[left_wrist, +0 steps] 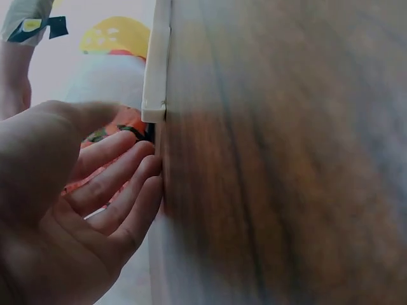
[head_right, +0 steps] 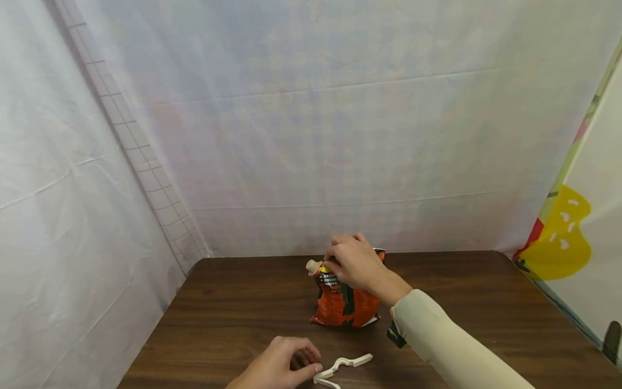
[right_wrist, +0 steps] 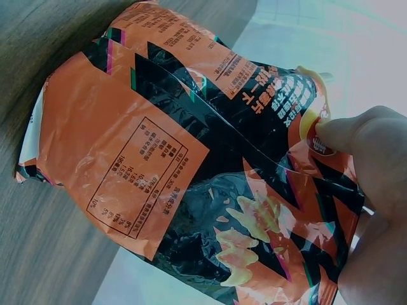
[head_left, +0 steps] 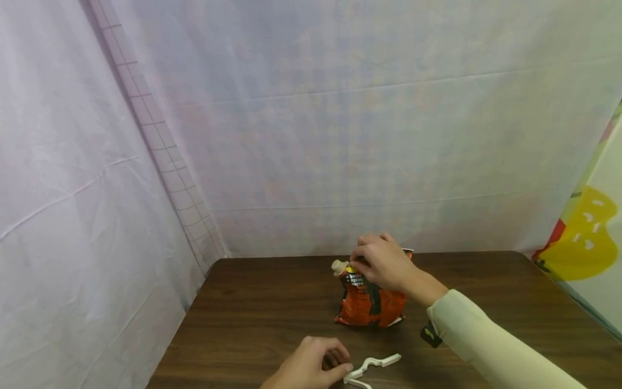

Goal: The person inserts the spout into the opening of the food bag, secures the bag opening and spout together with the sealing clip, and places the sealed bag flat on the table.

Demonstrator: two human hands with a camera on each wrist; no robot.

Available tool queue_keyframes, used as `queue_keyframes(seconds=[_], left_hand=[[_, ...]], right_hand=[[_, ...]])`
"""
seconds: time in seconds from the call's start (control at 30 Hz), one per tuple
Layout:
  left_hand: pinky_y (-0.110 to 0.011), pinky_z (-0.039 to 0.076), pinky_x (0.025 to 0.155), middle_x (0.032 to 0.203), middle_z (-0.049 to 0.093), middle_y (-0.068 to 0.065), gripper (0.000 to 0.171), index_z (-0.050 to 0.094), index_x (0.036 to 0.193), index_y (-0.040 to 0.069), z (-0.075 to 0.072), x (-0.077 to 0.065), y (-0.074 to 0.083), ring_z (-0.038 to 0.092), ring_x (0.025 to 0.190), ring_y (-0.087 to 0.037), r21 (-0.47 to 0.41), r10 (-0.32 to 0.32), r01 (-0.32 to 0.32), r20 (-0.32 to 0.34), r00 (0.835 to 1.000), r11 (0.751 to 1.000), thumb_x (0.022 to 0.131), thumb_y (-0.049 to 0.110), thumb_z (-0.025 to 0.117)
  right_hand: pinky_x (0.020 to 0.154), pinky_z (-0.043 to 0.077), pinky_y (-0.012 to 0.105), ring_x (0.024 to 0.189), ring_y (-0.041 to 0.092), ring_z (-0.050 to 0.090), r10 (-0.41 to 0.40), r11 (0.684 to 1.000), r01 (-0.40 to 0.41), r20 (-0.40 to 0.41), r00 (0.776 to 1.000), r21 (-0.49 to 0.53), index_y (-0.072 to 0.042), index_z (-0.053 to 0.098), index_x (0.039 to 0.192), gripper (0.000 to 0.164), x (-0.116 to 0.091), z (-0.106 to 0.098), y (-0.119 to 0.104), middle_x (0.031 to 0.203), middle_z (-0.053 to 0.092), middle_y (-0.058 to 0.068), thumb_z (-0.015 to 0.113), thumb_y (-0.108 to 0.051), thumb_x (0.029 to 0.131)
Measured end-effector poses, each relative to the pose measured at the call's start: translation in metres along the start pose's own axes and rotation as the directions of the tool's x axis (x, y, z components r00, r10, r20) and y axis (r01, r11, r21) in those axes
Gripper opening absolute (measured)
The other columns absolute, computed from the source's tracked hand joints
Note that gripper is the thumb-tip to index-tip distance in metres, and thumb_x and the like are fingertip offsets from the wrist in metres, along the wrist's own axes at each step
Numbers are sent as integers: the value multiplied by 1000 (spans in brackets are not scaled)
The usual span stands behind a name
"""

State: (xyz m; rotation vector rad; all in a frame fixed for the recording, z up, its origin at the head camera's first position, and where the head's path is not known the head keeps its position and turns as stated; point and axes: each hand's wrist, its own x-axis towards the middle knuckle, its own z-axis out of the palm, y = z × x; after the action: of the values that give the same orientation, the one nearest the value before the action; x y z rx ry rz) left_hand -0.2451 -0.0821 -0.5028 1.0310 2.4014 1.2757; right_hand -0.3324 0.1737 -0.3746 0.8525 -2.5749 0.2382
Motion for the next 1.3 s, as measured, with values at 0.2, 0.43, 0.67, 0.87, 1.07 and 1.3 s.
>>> queue_keyframes(seconds=[0.2, 0.43, 0.67, 0.87, 1.07, 1.3], left_hand=[[-10, 56, 73, 99, 79, 10, 22, 79, 111, 15, 1, 1, 0, 66, 87, 10, 195, 124, -132, 51, 991, 972, 97, 32, 84], [-7, 54, 71, 97, 80, 8, 16, 79, 108, 14, 2, 0, 3, 64, 83, 11, 262, 155, -168, 72, 985, 950, 94, 19, 87], [-6, 54, 67, 88, 79, 7, 13, 80, 102, 12, 5, -1, 5, 62, 78, 14, 259, 143, -149, 41, 989, 954, 92, 12, 88], [-7, 55, 66, 86, 79, 8, 12, 80, 101, 10, 4, -3, 4, 62, 75, 14, 212, 116, -115, 7, 993, 970, 91, 8, 88], [-5, 54, 67, 87, 80, 6, 12, 81, 100, 10, 3, -5, 5, 64, 77, 14, 234, 120, -110, -26, 992, 966, 90, 8, 88], [-4, 55, 71, 90, 83, 3, 12, 81, 100, 11, -1, -8, 6, 68, 82, 11, 249, 128, -107, -71, 989, 962, 91, 7, 87]], right_hand=[[88, 42, 46, 79, 7, 49, 2, 1000, -2, 2, 1000, 4, -28, 80, 97, 4, 0, 1, 1, 85, 56, -15, 80, -30, 100], [89, 44, 47, 80, 7, 50, 5, 1000, -5, 8, 1000, 4, -29, 80, 97, 4, 0, 1, 1, 86, 56, -16, 80, -30, 101], [92, 46, 50, 81, 7, 52, 5, 1000, -5, 4, 1000, 5, -29, 80, 97, 4, 0, 1, 1, 87, 57, -16, 80, -30, 101], [92, 47, 50, 83, 8, 54, 5, 1000, -5, 5, 1000, 4, -29, 80, 97, 4, 0, 1, 0, 88, 59, -16, 80, -31, 101], [92, 46, 50, 83, 8, 53, 3, 1000, -3, 11, 1000, 6, -29, 80, 97, 4, 0, 1, 1, 87, 58, -16, 80, -30, 100], [91, 47, 49, 82, 8, 53, 1, 1000, -1, 6, 1000, -2, -30, 79, 97, 4, 0, 2, 3, 87, 57, -16, 80, -31, 100]])
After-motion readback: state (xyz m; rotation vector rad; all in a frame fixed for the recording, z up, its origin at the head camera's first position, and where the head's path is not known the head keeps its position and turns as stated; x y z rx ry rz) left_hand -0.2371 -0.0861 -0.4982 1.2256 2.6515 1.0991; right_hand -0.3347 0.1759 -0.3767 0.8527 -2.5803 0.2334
